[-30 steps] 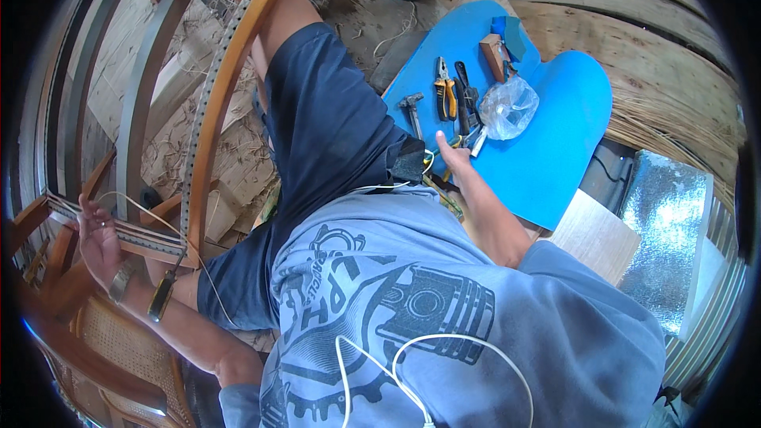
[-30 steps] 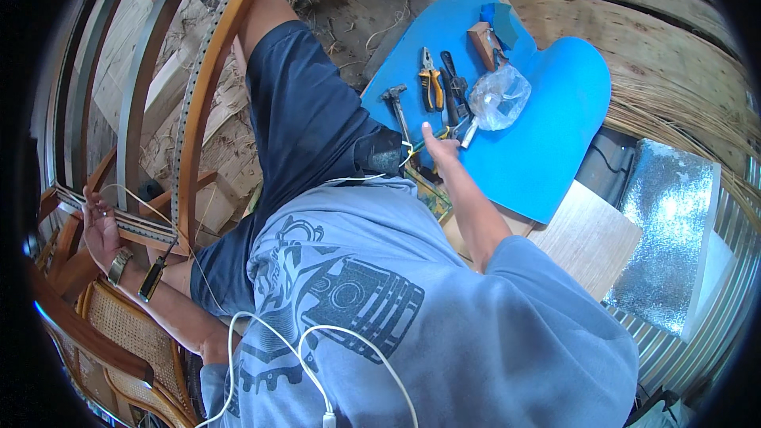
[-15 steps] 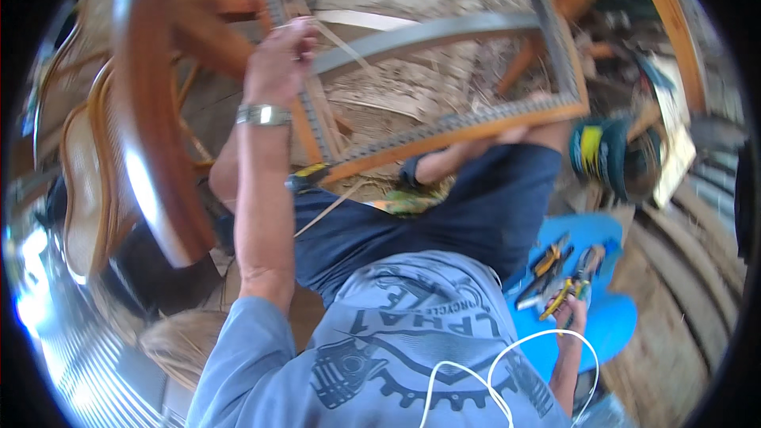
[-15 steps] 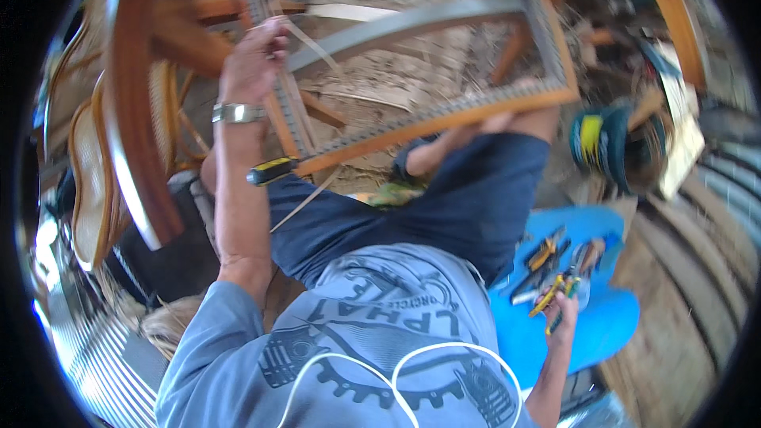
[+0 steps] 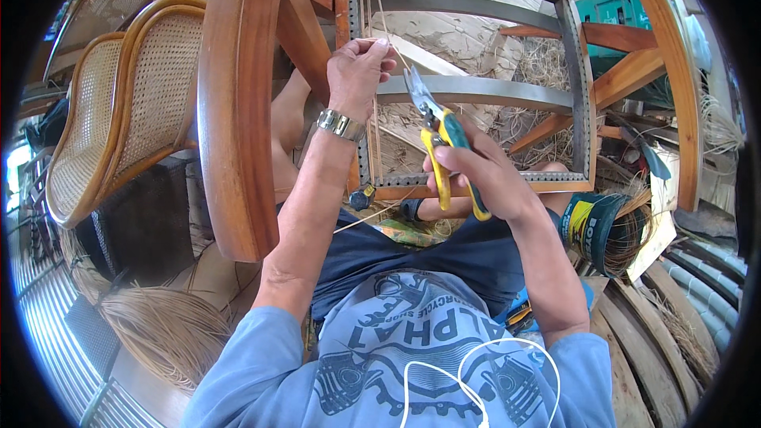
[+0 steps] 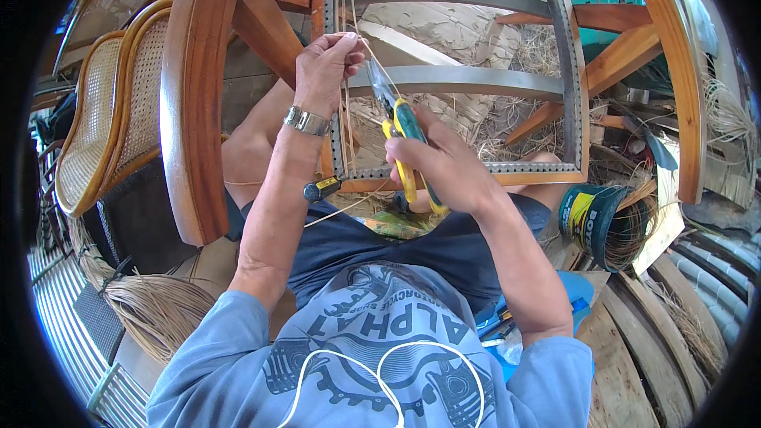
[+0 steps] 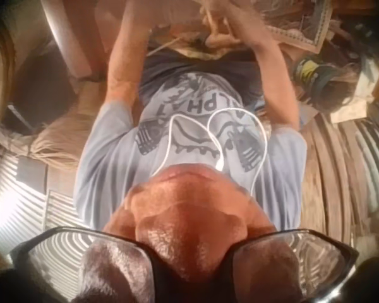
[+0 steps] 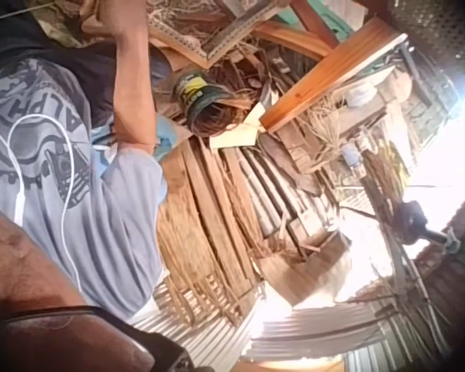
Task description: The recorder is repairing a wooden chair with a cane seat and back, weaving or securing cane strands.
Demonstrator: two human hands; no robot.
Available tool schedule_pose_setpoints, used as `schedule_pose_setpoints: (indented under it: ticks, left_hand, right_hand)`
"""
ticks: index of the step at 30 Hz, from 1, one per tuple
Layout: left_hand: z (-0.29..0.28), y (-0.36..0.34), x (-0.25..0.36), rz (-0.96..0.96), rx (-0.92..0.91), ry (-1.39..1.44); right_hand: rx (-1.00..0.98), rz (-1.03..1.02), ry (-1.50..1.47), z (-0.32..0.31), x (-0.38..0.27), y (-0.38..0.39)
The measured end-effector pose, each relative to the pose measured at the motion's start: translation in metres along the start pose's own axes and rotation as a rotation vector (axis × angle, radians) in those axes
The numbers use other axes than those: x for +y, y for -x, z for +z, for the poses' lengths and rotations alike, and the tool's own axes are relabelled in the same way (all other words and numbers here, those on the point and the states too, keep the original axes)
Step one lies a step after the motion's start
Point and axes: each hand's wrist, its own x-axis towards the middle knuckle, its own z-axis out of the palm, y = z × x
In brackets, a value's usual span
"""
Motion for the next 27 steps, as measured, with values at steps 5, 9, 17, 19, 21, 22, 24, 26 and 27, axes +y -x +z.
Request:
schedule_pose_setpoints:
  ticks: [5, 9, 17, 19, 21, 22, 24, 26, 27]
  left_hand:
    - [0.0, 0.003, 0.002, -0.028, -0.03, 0.004]
    - [-0.002, -0.001, -0.001, -0.013, -0.039, 0.014]
    - [-0.003, -0.006, -0.006, -0.014, -0.062, 0.06]
    - [-0.002, -0.006, -0.007, -0.017, -0.074, 0.072]
    - [-0.002, -0.006, -0.007, -0.014, -0.075, 0.057]
    - [-0.001, -0.007, -0.007, -0.01, -0.082, 0.063]
    - [0.0, -0.007, -0.006, -0.019, -0.068, 0.031]
    - [0.001, -0.008, -0.005, -0.03, -0.053, 0.008]
    - [0.001, -0.008, -0.004, -0.029, -0.063, -0.008]
  right_hand:
    - [-0.014, 0.018, 0.019, 0.0, 0.01, -0.046]
    - [0.015, 0.052, 0.035, -0.004, 0.011, -0.063]
    - [0.021, 0.106, 0.076, -0.01, -0.009, -0.067]
    - [0.023, 0.119, 0.102, -0.013, -0.012, -0.065]
    - [0.006, 0.093, 0.101, -0.016, -0.013, -0.066]
    - [0.0, 0.069, 0.105, -0.017, -0.012, -0.068]
    - [0.007, 0.069, 0.12, -0.018, -0.011, -0.072]
    - [0.011, 0.068, 0.135, -0.02, -0.009, -0.076]
    - [0.023, 0.027, 0.182, -0.02, -0.008, -0.079]
